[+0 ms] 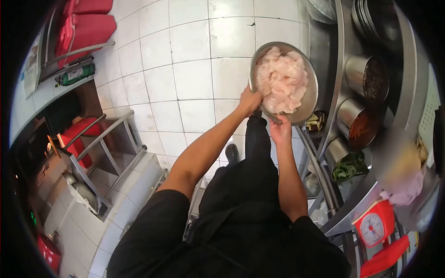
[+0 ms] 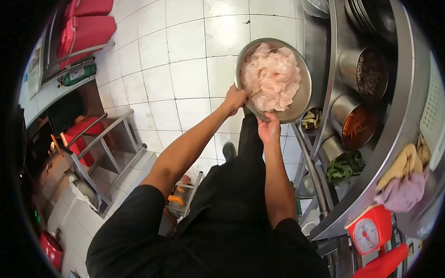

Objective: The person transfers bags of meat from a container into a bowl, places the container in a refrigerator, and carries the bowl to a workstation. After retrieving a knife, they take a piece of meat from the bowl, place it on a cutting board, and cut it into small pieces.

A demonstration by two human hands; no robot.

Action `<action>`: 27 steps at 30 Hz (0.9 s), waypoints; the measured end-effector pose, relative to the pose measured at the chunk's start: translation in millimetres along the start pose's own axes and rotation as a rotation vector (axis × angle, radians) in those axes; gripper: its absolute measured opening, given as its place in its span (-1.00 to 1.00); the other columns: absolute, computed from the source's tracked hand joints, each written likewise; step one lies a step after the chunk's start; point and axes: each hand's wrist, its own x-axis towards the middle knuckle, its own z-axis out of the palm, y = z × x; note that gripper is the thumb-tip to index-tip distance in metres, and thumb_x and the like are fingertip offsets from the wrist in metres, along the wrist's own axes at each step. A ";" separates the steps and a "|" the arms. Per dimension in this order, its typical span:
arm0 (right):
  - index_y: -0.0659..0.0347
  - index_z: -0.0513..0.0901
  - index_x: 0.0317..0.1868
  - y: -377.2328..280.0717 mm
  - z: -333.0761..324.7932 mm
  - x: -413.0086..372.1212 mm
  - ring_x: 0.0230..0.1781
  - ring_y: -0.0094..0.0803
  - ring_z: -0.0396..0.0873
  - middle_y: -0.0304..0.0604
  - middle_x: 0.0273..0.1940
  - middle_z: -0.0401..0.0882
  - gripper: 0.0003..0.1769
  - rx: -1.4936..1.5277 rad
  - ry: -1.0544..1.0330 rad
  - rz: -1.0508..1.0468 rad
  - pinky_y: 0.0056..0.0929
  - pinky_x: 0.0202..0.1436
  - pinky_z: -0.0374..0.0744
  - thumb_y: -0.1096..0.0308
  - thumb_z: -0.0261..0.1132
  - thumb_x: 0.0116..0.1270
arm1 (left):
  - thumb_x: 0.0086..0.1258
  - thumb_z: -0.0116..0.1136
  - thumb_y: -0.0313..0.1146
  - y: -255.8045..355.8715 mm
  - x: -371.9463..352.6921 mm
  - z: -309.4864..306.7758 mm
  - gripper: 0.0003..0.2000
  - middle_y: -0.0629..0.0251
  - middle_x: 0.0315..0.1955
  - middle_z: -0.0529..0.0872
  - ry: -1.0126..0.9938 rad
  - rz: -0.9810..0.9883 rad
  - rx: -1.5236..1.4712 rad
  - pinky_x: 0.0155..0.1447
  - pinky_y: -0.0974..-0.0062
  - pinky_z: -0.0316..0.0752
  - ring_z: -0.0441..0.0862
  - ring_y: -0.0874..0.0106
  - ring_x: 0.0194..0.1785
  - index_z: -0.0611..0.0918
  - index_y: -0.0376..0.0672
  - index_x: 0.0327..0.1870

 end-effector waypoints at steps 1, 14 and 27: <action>0.36 0.45 0.21 -8.0 -2.0 18.5 0.20 -0.09 0.55 -0.01 0.17 0.54 -0.52 0.039 0.013 -0.035 -0.08 0.33 0.54 0.64 0.13 0.23 | 0.11 0.10 -0.53 8.8 24.9 13.4 -0.58 0.16 -0.36 0.65 -0.023 0.039 0.084 -0.41 0.38 0.57 0.62 0.36 -0.39 0.53 -0.32 0.08; 0.55 0.43 0.18 -130.8 -41.4 238.7 0.23 0.06 0.53 0.19 0.18 0.52 -0.58 0.185 0.001 -0.285 0.01 0.40 0.52 0.59 0.10 0.30 | 0.28 0.38 -0.11 8.7 132.5 134.3 0.03 -0.32 0.41 0.30 -0.399 -0.044 0.121 0.49 0.26 0.22 0.29 0.02 0.49 -0.09 -0.25 0.60; 0.40 0.45 0.11 -113.9 -98.4 144.9 0.08 0.05 0.60 0.18 0.08 0.56 -0.56 -0.255 0.212 0.188 0.03 0.22 0.60 0.15 0.20 0.50 | 0.30 0.24 -0.16 -108.1 -41.1 -67.3 -0.63 0.06 -0.30 0.79 -0.062 -0.075 0.406 -0.05 0.39 0.58 0.72 0.32 -0.20 0.74 -0.34 -0.11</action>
